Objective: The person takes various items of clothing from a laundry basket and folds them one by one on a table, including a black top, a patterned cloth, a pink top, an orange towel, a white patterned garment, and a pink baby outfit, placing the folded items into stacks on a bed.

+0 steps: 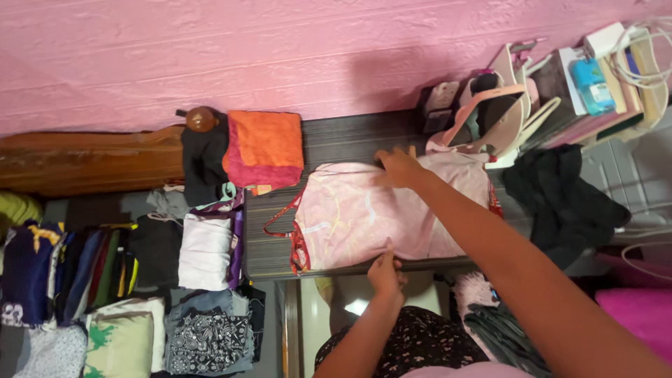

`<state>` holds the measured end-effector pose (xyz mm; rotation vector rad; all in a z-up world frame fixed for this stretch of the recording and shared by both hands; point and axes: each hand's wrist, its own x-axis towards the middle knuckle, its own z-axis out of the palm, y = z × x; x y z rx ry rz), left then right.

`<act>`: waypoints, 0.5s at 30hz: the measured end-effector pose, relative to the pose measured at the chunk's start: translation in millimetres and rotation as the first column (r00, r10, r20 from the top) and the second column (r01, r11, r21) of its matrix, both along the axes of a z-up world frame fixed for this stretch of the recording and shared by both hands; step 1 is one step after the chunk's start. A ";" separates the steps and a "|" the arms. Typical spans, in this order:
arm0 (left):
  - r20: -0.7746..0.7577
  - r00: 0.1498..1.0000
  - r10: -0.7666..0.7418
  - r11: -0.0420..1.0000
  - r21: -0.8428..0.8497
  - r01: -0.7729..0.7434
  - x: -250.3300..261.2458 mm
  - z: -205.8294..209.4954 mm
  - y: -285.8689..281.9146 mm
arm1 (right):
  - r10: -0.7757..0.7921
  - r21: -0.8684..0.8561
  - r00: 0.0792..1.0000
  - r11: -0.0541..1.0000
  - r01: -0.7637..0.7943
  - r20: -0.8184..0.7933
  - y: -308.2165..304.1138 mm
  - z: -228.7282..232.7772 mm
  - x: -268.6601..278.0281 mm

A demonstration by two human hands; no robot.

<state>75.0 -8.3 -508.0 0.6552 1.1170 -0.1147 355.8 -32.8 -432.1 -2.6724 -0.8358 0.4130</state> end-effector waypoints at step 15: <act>0.782 0.575 0.243 0.957 -0.098 -0.272 -16.6 184.3 144.7 | 0.342 0.776 0.776 0.564 0.281 -0.529 -77.0 164.3 -25.6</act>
